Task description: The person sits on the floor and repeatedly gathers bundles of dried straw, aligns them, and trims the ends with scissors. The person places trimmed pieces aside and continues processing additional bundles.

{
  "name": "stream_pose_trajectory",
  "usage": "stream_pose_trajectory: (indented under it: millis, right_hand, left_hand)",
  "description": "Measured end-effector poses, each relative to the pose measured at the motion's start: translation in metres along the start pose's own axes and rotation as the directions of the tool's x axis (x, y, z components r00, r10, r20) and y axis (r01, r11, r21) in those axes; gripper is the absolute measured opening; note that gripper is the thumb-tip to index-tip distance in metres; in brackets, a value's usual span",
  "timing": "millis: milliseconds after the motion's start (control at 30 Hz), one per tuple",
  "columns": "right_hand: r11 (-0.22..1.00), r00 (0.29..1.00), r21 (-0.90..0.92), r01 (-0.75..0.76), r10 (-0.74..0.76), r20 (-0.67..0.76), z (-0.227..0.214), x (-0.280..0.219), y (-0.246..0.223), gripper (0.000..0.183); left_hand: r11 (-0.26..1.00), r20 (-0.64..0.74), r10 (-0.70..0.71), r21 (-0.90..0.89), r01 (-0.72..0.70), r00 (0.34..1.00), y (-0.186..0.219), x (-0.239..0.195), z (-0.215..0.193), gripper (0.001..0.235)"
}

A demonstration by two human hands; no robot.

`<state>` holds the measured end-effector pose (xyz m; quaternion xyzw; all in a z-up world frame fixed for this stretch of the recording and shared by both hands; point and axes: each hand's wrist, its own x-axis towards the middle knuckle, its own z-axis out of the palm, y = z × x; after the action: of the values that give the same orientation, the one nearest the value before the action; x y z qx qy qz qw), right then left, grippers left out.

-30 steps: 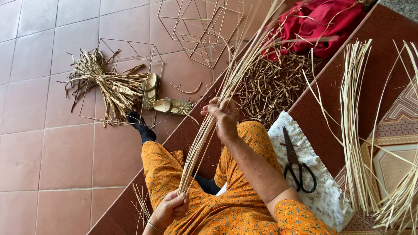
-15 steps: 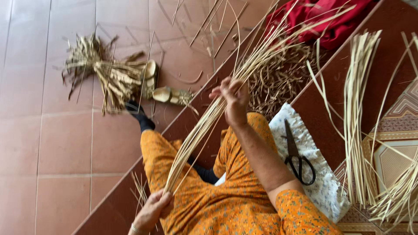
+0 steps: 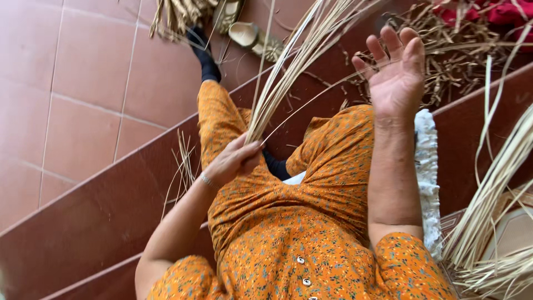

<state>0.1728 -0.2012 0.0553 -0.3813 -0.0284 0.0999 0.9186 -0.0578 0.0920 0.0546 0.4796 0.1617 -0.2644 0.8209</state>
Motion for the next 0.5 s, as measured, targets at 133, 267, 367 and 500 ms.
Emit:
stream_pose_trajectory:
  millis: [133,267,367,500]
  right_hand:
    - [0.969,0.967,-0.185,-0.163,0.194,0.166,0.014,-0.013,0.013,0.025]
    - [0.904,0.928,-0.376,-0.202,0.3,0.221,0.026,-0.02,0.036,0.016]
    - [0.889,0.928,-0.417,-0.189,0.3,0.22,0.028,-0.016,0.043,0.018]
    - [0.891,0.934,-0.412,-0.19,0.293,0.203,0.021,-0.011,0.043,0.019]
  left_hand:
    - [0.996,0.11,0.015,-0.088,-0.005,0.994,0.008,0.029,0.011,0.02]
    - [0.991,0.152,0.014,-0.135,0.007,0.988,0.006,0.049,0.016,0.021]
    - [0.997,0.145,0.033,-0.073,-0.023,0.989,0.006,0.056,0.017,0.024]
    - [0.995,0.134,0.029,-0.102,-0.015,0.991,0.004,0.058,0.015,0.028]
